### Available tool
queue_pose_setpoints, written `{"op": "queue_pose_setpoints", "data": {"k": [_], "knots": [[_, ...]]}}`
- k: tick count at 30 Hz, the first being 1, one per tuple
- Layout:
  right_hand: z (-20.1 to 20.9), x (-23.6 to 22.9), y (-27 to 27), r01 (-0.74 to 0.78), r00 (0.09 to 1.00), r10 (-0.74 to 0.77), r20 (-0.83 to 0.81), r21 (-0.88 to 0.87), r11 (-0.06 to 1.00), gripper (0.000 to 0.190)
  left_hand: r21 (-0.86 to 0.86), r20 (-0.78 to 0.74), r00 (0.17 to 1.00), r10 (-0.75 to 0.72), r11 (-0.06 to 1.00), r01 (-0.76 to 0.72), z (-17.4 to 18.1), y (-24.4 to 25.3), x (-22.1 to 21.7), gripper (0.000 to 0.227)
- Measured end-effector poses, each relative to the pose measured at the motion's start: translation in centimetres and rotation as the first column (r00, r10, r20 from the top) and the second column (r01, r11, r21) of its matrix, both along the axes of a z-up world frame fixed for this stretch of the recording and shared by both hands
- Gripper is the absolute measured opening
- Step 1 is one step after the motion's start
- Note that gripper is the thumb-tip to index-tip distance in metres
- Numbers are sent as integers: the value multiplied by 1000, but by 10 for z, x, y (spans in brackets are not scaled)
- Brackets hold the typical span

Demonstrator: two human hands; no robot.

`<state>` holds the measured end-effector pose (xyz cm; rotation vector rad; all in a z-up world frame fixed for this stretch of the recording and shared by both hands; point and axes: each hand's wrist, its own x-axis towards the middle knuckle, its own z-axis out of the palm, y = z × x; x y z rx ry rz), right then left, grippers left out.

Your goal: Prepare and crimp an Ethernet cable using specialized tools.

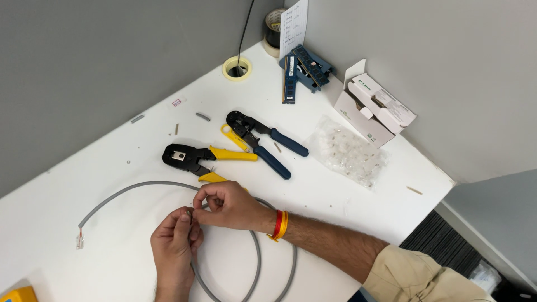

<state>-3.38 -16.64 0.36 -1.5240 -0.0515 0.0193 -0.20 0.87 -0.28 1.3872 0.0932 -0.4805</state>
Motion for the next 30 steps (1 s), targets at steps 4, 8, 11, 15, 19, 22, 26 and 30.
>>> {"op": "queue_pose_setpoints", "data": {"k": [4,8,11,15,19,22,26,30], "knots": [[5,-2,-2,-4,1000,4,-11,-15,1000,14,-37,13,1000,-9,999,9,-7,1,2,22],[4,0,0,-13,1000,14,-12,4,1000,14,-42,22,1000,-11,999,12,-4,3,2,21],[5,-1,-4,-7,1000,7,-13,1,1000,13,-49,20,1000,-22,999,23,-8,-2,4,20],[1,1,0,-13,1000,13,0,10,1000,9,-113,24,1000,-16,993,18,-15,1,4,18],[-9,-2,-4,-41,999,40,-29,-33,999,7,-147,10,1000,-5,989,7,-13,1,-2,16],[-7,1,-2,-40,999,40,-9,-6,999,4,-211,37,998,-43,976,50,-6,4,-1,13],[4,1,-3,-35,998,34,-55,-17,999,2,-201,6,997,-77,977,76,0,3,1,13],[5,0,-5,-24,997,22,-68,-27,999,1,-216,-6,995,-96,972,93,-1,3,2,14]]}}
